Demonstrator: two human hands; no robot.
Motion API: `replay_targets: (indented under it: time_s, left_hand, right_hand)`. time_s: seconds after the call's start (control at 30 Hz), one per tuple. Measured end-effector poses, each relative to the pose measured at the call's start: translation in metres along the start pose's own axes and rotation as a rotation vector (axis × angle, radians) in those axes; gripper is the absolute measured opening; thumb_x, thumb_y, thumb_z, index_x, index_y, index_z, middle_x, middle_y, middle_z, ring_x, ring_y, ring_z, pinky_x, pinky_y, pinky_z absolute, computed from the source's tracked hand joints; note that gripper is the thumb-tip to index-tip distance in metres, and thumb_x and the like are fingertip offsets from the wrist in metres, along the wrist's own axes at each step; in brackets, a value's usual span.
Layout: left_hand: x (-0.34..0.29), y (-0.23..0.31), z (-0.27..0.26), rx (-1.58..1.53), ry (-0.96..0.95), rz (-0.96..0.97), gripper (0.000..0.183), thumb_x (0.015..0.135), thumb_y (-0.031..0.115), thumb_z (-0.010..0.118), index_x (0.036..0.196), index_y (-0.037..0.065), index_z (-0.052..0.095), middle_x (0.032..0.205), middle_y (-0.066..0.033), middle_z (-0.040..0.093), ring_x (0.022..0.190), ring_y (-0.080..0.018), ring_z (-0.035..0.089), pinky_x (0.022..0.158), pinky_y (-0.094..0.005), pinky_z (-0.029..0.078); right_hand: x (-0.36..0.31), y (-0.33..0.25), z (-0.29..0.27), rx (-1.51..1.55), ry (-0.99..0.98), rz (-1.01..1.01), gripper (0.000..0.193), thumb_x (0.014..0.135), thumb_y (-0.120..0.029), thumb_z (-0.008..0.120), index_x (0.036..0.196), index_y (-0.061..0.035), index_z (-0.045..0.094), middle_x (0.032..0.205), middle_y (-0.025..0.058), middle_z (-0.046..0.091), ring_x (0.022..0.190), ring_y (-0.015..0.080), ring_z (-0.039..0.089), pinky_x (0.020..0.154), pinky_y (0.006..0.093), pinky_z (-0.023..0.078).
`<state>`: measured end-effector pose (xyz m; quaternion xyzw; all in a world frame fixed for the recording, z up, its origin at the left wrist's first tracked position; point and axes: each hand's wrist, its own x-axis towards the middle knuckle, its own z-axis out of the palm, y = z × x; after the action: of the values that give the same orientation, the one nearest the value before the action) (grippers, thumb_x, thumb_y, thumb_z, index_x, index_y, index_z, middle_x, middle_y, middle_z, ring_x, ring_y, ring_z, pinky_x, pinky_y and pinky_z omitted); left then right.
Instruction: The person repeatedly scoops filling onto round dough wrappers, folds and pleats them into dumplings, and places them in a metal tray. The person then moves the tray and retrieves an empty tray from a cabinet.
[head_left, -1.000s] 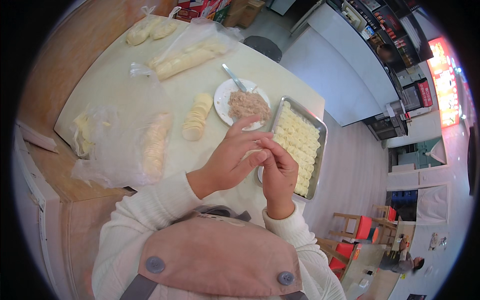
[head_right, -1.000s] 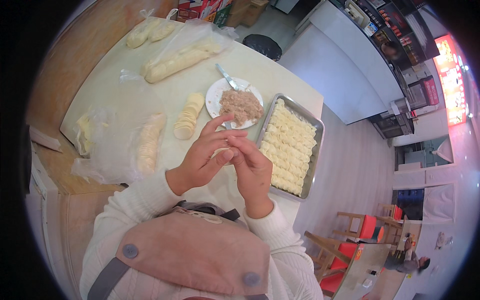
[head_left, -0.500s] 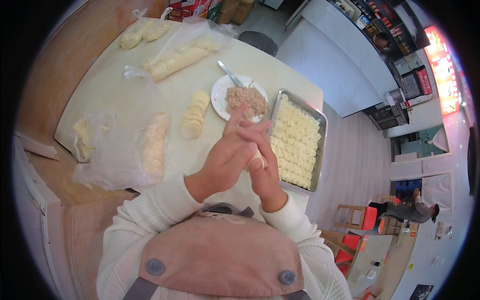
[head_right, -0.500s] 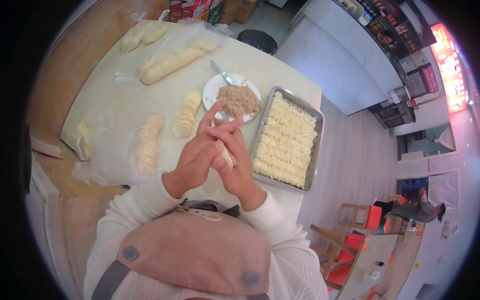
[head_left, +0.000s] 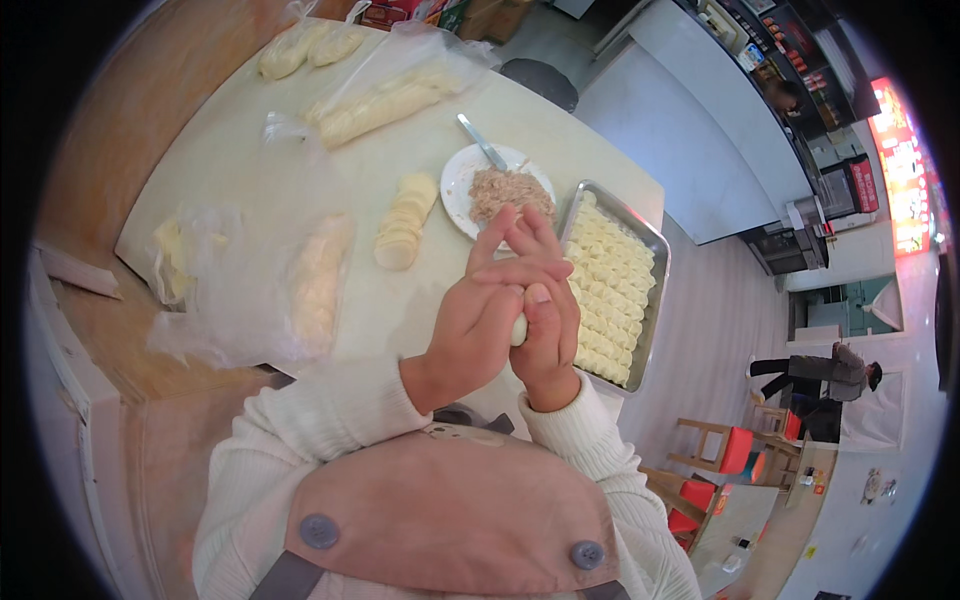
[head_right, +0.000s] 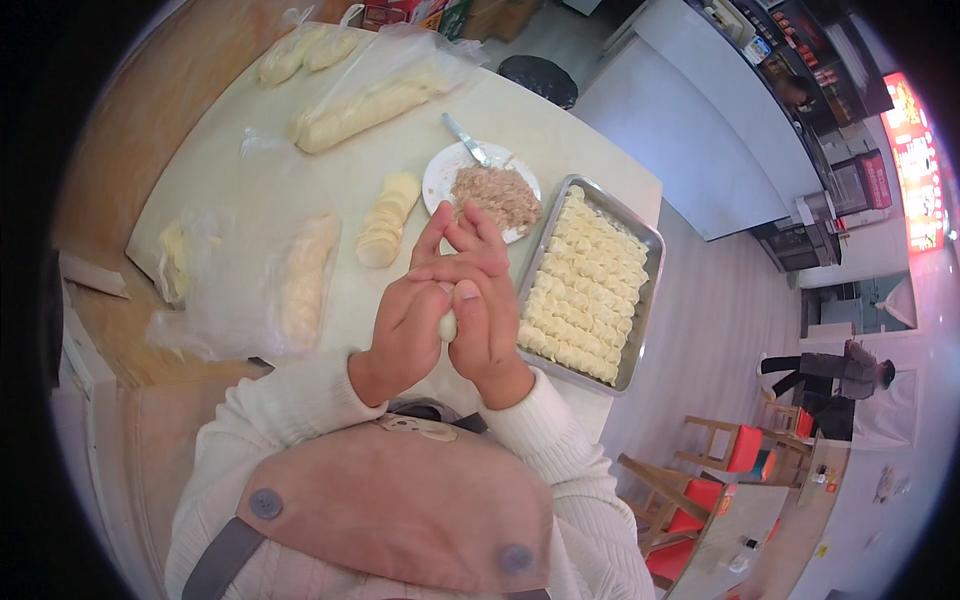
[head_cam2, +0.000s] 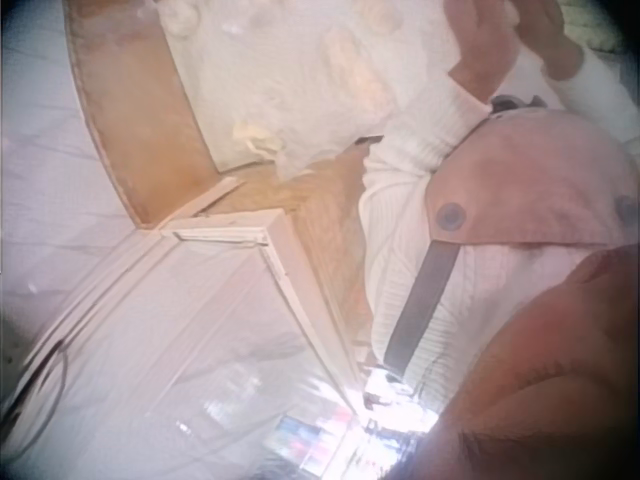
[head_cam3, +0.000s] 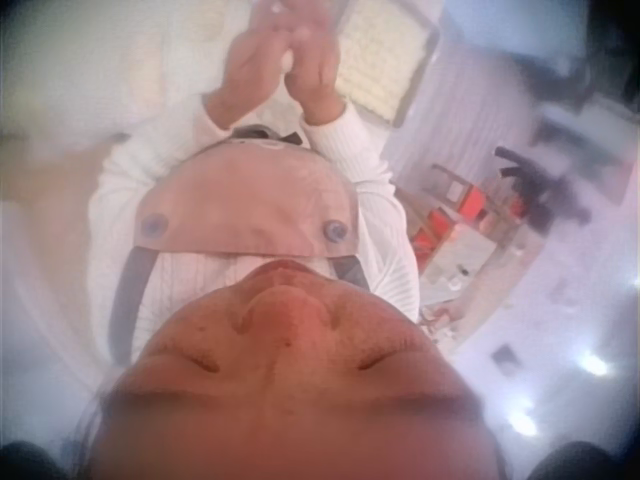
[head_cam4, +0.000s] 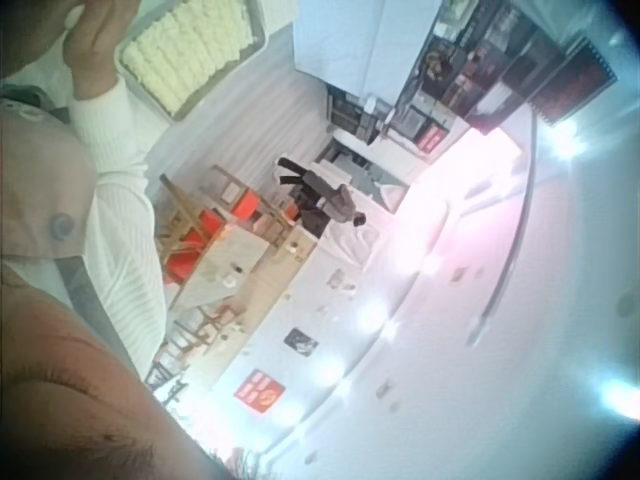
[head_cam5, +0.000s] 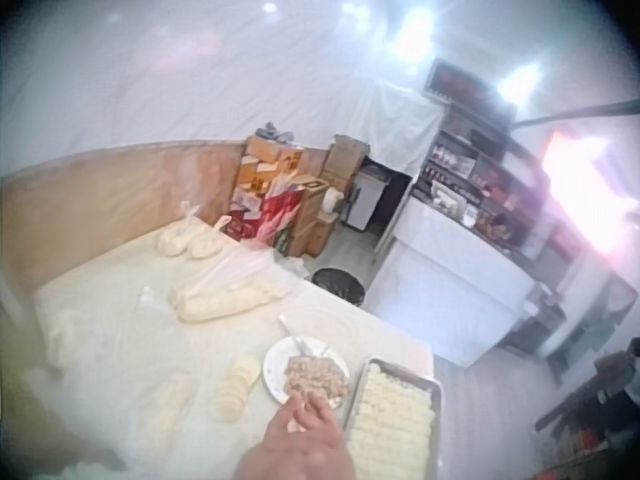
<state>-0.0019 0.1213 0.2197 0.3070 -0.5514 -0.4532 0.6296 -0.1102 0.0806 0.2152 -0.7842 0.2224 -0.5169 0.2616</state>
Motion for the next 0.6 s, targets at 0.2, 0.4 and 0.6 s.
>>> replay_targets:
  time_s: [0.2,0.4,0.6]
  left_hand:
    - [-0.001,-0.016,-0.001,-0.196,0.059,0.004,0.037,0.092,0.017,0.037,0.113,-0.001,0.061,0.125,-0.0128,0.06,0.143,-0.0304,0.017,0.115,-0.047,0.015]
    - [0.004,-0.043,-0.032,0.619,-0.129,0.336,0.057,0.094,0.056,0.037,0.122,0.011,0.06,0.138,-0.0146,0.047,0.139,-0.0368,0.022,0.113,-0.0572,0.012]
    - [0.001,-0.051,-0.041,1.124,-0.155,0.303,0.041,0.09,0.047,0.054,0.105,0.012,0.069,0.132,-0.0117,0.052,0.136,-0.0387,0.029,0.113,-0.0609,0.012]
  right_hand:
    - [-0.007,-0.001,-0.001,0.159,-0.106,0.238,0.051,0.101,-0.04,0.032,0.106,-0.0008,0.064,0.137,0.0259,0.047,0.138,0.0424,0.029,0.113,0.0492,0.022]
    - [-0.028,-0.001,-0.006,0.842,0.081,0.667,0.051,0.1,-0.048,0.039,0.123,-0.005,0.051,0.128,0.0133,0.053,0.12,0.0253,0.047,0.1,0.0391,0.037]
    - [-0.049,0.02,-0.007,1.241,0.504,0.969,0.032,0.103,-0.036,0.039,0.109,-0.0092,0.056,0.11,0.0061,0.06,0.099,0.0193,0.054,0.079,0.0351,0.042]
